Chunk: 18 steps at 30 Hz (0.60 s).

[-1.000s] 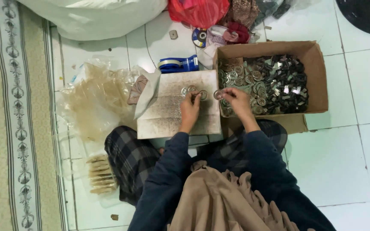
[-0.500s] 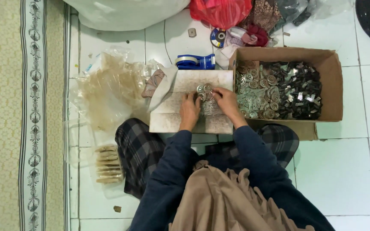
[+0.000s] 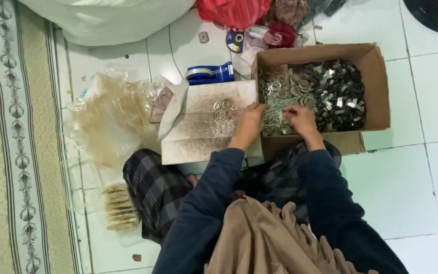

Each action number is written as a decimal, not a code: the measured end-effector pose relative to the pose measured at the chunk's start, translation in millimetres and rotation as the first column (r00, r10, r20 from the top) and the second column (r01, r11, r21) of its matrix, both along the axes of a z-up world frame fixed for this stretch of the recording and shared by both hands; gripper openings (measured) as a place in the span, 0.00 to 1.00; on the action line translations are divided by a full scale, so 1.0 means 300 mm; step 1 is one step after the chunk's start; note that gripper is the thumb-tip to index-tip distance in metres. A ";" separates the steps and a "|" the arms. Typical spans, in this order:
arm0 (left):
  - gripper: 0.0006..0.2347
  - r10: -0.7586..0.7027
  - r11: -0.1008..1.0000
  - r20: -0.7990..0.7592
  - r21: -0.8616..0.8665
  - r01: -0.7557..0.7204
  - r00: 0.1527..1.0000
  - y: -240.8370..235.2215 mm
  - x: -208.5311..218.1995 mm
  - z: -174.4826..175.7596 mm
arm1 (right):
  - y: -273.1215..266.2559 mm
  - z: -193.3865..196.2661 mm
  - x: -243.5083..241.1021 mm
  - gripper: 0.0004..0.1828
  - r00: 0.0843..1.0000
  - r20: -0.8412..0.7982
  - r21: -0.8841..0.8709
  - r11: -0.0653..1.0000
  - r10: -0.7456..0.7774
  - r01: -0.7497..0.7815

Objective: The person picks up metal ornaments from a box and by hand, places them into small plastic bags, then places the filled bags on top of a larger piece of material.

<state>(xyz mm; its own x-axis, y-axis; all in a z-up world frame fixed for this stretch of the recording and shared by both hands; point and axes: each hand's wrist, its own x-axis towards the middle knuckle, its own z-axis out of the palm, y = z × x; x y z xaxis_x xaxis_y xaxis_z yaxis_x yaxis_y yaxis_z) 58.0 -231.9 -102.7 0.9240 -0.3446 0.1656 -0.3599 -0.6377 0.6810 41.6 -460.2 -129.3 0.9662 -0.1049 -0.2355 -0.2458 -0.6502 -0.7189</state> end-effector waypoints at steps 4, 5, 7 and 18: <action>0.09 -0.189 0.959 0.012 0.217 0.182 0.982 -0.206 0.012 -0.172 | 0.008 -0.018 -0.040 0.17 0.984 -0.165 -0.062 0.995 0.073 -0.084; 0.08 -0.194 0.912 -0.056 0.357 0.201 0.979 -0.249 0.028 -0.284 | 0.035 0.035 -0.042 0.21 0.958 -0.254 -0.148 0.974 0.132 -0.173; 0.08 -0.195 0.843 -0.128 0.485 0.233 0.972 -0.296 0.036 -0.358 | 0.065 0.079 -0.050 0.27 0.920 -0.352 -0.224 0.939 0.172 -0.261; 0.08 -0.171 0.679 0.060 0.731 0.073 0.983 -0.316 0.052 -0.441 | 0.087 0.095 -0.001 0.15 0.886 -0.389 -0.053 0.953 0.254 -0.297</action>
<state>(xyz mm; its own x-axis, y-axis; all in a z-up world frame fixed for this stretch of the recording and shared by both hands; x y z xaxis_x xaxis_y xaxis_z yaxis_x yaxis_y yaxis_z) 73.5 -326.6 -234.9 0.8560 -0.5101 -0.0839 -0.5135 -0.8578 -0.0241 41.3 -434.1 -100.8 0.8027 0.1075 -0.5867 -0.2814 -0.7989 -0.5315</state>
